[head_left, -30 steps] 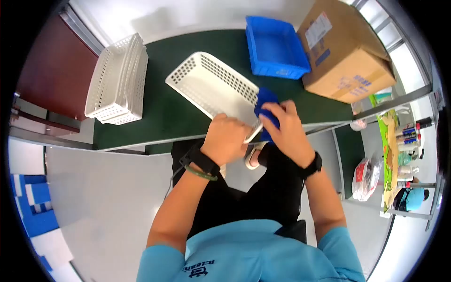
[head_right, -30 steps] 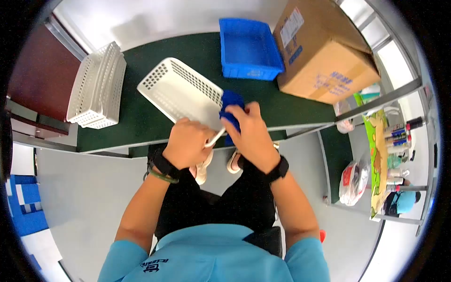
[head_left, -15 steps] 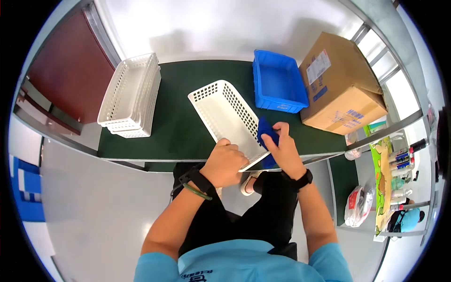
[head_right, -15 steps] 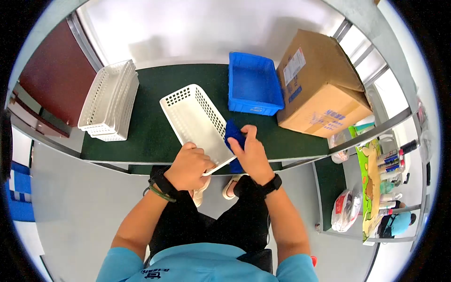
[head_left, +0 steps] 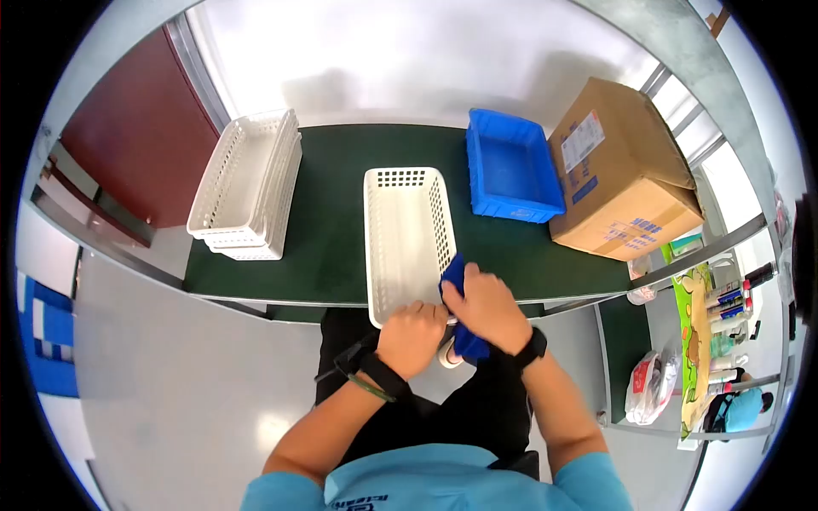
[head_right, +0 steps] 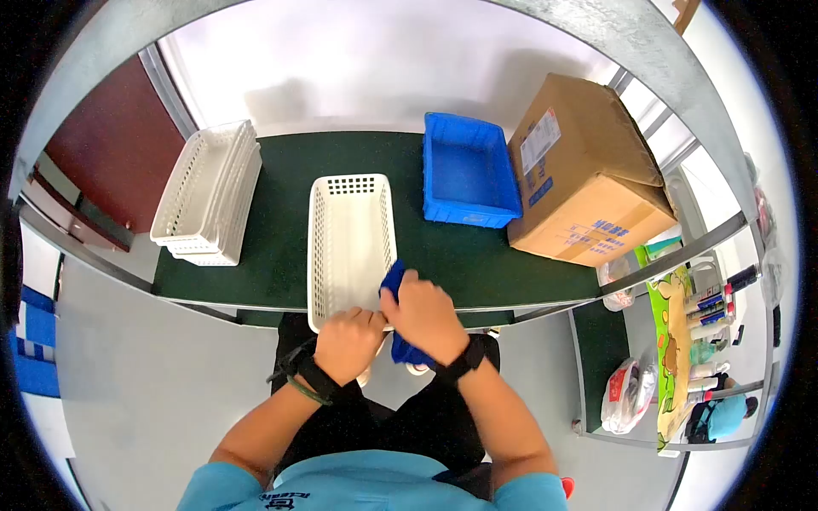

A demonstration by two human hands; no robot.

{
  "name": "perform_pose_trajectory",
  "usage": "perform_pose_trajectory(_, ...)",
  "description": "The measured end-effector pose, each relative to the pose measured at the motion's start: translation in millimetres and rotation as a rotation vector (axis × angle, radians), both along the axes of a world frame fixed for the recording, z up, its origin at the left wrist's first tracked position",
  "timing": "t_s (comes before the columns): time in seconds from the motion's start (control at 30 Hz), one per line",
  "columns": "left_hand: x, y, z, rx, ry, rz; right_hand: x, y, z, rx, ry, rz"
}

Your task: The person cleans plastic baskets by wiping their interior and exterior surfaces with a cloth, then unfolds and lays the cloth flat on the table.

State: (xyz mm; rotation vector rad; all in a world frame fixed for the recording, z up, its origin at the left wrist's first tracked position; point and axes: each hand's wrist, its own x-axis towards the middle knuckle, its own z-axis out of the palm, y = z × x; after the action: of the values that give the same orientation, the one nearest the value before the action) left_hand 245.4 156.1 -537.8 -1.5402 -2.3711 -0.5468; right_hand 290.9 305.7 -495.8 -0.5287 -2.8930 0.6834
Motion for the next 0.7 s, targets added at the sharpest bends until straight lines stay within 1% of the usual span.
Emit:
perform_pose_trajectory(0.07, -4.0, -1.5, 1.5, 0.026, -0.058, -0.106, -20.7, 18.1, -4.8, -0.013, -0.010, -0.026)
perform_pose_trajectory(0.13, -2.2, -2.1, 0.6, 0.014, -0.050, -0.101, -49.1, 45.6, -11.5, -0.051, 0.034, -0.063)
perform_pose_trajectory(0.2, -1.2, -2.9, 1.3, 0.000, -0.050, -0.101, -58.5, 51.3, -14.4, -0.062, 0.037, -0.082)
perform_pose_trajectory(0.27, -1.7, -1.5, 5.8, -0.049, -0.066, -0.099, -63.1, 42.2, -10.4, 0.047, 0.031, -0.072)
perform_pose_trajectory(0.3, -1.6, -1.2, 6.0, -0.042, -0.069, -0.098, -55.5, 35.3, -8.3, 0.101, 0.013, -0.057)
perform_pose_trajectory(0.37, -4.0, -1.8, 5.8, -0.068, -0.058, -0.117, -31.0, 14.8, 7.2, 0.092, -0.078, -0.002)
perform_pose_trajectory(0.43, -4.6, -2.3, 7.7, -0.064, -0.062, -0.124, -5.3, 0.4, 13.1, 0.063, -0.114, 0.027)
perform_pose_trajectory(0.5, -5.1, -1.0, 8.2, -0.062, -0.061, -0.135, 7.5, -8.7, 15.8, 0.006, -0.170, -0.016)
perform_pose_trajectory(0.6, -3.9, -0.3, 7.4, -0.090, -0.080, -0.142, 1.4, -0.4, 12.5, 0.002, -0.162, -0.018)
perform_pose_trajectory(0.67, -3.6, -0.2, 7.9, 0.014, -0.112, -0.162, -11.8, 8.2, 8.6, 0.061, -0.100, 0.001)
perform_pose_trajectory(0.7, -2.7, -0.2, 6.2, 0.001, -0.103, -0.173, -20.4, 16.8, 8.3, 0.058, -0.100, -0.006)
